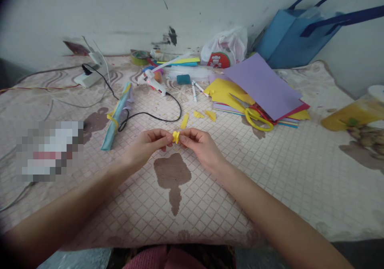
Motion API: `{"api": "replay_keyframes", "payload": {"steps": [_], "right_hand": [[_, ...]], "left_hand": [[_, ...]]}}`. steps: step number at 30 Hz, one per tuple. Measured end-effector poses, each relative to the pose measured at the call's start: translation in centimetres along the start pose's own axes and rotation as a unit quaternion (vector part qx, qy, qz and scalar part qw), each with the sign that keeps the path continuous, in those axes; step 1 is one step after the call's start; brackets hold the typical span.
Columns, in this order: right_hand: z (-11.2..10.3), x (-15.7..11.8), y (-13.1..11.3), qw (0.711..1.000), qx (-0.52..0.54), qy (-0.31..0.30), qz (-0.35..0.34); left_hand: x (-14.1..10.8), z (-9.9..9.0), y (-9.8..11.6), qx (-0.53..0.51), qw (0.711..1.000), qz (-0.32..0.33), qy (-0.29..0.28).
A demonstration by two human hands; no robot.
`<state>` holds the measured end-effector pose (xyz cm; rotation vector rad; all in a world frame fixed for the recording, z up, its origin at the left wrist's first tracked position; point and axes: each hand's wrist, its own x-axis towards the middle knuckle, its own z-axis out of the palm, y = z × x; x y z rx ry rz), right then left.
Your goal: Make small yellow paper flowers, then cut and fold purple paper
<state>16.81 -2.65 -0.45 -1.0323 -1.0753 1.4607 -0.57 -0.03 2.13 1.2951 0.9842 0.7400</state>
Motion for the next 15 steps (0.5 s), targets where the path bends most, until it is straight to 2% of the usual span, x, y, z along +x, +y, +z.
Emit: {"api": "replay_keyframes", "payload": {"steps": [15], "right_hand": [[-0.09, 0.21, 0.24, 0.991, 0.114, -0.035, 0.065]], "left_hand": [[-0.02, 0.03, -0.28, -0.027, 1.000, -0.010, -0.009]]}}
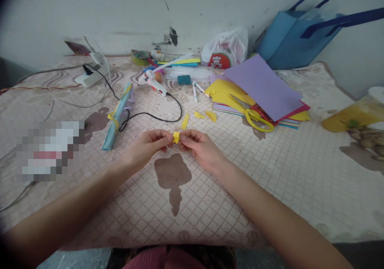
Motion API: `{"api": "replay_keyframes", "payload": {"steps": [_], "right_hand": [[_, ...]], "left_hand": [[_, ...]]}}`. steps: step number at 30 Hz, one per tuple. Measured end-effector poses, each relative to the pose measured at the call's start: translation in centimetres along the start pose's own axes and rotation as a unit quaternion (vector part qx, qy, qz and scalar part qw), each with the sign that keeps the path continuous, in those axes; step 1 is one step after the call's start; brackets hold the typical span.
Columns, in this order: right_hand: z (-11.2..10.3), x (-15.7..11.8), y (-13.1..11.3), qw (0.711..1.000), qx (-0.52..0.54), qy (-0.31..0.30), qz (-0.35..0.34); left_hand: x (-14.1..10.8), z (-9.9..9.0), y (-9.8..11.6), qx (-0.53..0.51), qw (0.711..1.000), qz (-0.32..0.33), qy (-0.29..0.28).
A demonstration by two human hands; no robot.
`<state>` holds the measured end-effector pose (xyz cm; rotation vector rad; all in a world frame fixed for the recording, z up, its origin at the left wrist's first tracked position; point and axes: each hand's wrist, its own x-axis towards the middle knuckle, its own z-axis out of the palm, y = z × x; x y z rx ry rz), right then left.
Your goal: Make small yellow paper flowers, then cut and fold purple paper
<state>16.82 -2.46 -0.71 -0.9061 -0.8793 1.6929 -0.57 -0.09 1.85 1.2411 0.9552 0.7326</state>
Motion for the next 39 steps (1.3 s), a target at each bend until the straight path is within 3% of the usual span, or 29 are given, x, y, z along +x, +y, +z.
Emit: {"api": "replay_keyframes", "payload": {"steps": [5, 10, 17, 20, 24, 26, 30, 39], "right_hand": [[0.1, 0.0, -0.1, 1.000, 0.008, -0.004, 0.001], [0.3, -0.2, -0.1, 0.997, -0.048, 0.014, -0.051], [0.6, -0.5, -0.3, 0.988, -0.127, 0.040, -0.083], [0.5, -0.4, -0.5, 0.990, -0.106, 0.053, -0.073], [-0.2, -0.2, -0.8, 0.998, 0.041, 0.005, 0.050], [-0.5, -0.1, -0.8, 0.993, 0.073, -0.037, 0.080], [-0.4, -0.2, -0.5, 0.991, 0.073, -0.080, 0.079], [-0.5, -0.2, 0.3, 0.990, 0.064, -0.111, 0.058]], "left_hand": [[-0.1, 0.2, 0.0, 0.002, 1.000, -0.004, -0.009], [-0.1, 0.2, 0.0, 0.011, 1.000, 0.001, -0.017], [-0.1, 0.1, -0.1, 0.027, 1.000, 0.001, -0.002], [-0.1, 0.1, -0.1, 0.024, 0.999, 0.010, 0.021], [0.0, 0.1, -0.1, 0.011, 1.000, 0.020, 0.010], [-0.1, 0.1, -0.1, -0.010, 1.000, 0.013, -0.013], [-0.1, 0.1, -0.2, -0.058, 0.997, 0.005, -0.050], [-0.2, 0.0, -0.1, -0.095, 0.993, 0.006, -0.065]]}}
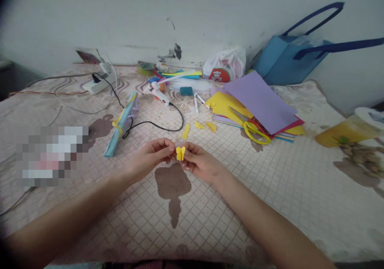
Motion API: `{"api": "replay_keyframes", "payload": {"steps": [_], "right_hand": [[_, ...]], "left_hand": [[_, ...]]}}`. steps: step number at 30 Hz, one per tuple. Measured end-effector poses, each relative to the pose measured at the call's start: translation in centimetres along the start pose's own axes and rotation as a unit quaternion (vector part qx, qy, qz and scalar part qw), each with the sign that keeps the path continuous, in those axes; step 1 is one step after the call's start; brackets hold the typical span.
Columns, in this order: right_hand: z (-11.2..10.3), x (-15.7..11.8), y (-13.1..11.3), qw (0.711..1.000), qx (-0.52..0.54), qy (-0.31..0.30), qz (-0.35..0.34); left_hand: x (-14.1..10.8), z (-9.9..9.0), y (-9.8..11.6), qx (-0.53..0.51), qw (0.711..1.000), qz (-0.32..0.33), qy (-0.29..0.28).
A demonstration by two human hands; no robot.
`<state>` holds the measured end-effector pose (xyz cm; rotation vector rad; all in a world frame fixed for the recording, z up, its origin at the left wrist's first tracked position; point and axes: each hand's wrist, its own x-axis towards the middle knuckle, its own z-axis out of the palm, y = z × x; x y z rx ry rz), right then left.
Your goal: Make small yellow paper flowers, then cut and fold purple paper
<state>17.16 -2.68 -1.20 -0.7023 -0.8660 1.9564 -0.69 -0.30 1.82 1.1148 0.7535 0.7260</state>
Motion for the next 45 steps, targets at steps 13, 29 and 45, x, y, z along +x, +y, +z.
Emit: {"api": "replay_keyframes", "payload": {"steps": [13, 29, 45], "right_hand": [[-0.03, 0.29, 0.12, 1.000, -0.001, -0.001, 0.018], [0.08, 0.39, 0.10, 1.000, 0.016, 0.009, 0.013], [0.46, 0.29, 0.06, 0.995, -0.064, 0.069, -0.038]], "left_hand": [[-0.29, 0.44, 0.32, 0.040, 0.999, -0.012, 0.001], [-0.35, 0.34, 0.27, -0.002, 1.000, -0.030, -0.011], [0.00, 0.03, 0.21, 0.053, 0.997, -0.018, 0.062]]}}
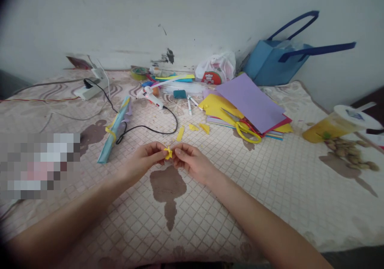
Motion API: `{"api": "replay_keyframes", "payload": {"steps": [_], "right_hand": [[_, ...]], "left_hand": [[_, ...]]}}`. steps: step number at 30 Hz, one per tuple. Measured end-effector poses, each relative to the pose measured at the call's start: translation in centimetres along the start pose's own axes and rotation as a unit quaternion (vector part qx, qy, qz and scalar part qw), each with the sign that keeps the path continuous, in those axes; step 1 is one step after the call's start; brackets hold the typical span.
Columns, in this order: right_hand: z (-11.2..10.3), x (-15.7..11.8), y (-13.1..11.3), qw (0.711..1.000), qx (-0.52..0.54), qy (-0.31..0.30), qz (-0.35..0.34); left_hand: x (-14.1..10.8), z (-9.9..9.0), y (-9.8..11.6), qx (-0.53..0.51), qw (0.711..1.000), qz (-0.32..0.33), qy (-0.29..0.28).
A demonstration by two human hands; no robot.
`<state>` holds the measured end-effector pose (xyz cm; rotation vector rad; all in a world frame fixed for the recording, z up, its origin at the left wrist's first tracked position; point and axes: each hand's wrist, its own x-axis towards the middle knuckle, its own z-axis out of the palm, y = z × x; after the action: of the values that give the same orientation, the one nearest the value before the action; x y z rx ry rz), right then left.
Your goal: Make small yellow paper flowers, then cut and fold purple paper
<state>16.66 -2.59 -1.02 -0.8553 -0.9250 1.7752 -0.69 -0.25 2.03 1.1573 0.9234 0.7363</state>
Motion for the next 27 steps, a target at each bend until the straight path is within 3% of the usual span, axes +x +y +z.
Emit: {"api": "replay_keyframes", "payload": {"steps": [6, 13, 27], "right_hand": [[0.9, -0.9, -0.9, 0.974, -0.181, 0.042, -0.126], [1.7, -1.4, -0.8, 0.924, -0.328, 0.083, -0.180], [1.4, -1.1, -0.8, 0.966, -0.213, 0.087, -0.120]], "left_hand": [[0.1, -0.1, -0.2, -0.024, 0.999, -0.011, 0.022], [0.0, 0.0, -0.2, -0.016, 1.000, -0.015, 0.014], [0.2, -0.3, -0.6, -0.043, 0.998, -0.028, -0.026]]}}
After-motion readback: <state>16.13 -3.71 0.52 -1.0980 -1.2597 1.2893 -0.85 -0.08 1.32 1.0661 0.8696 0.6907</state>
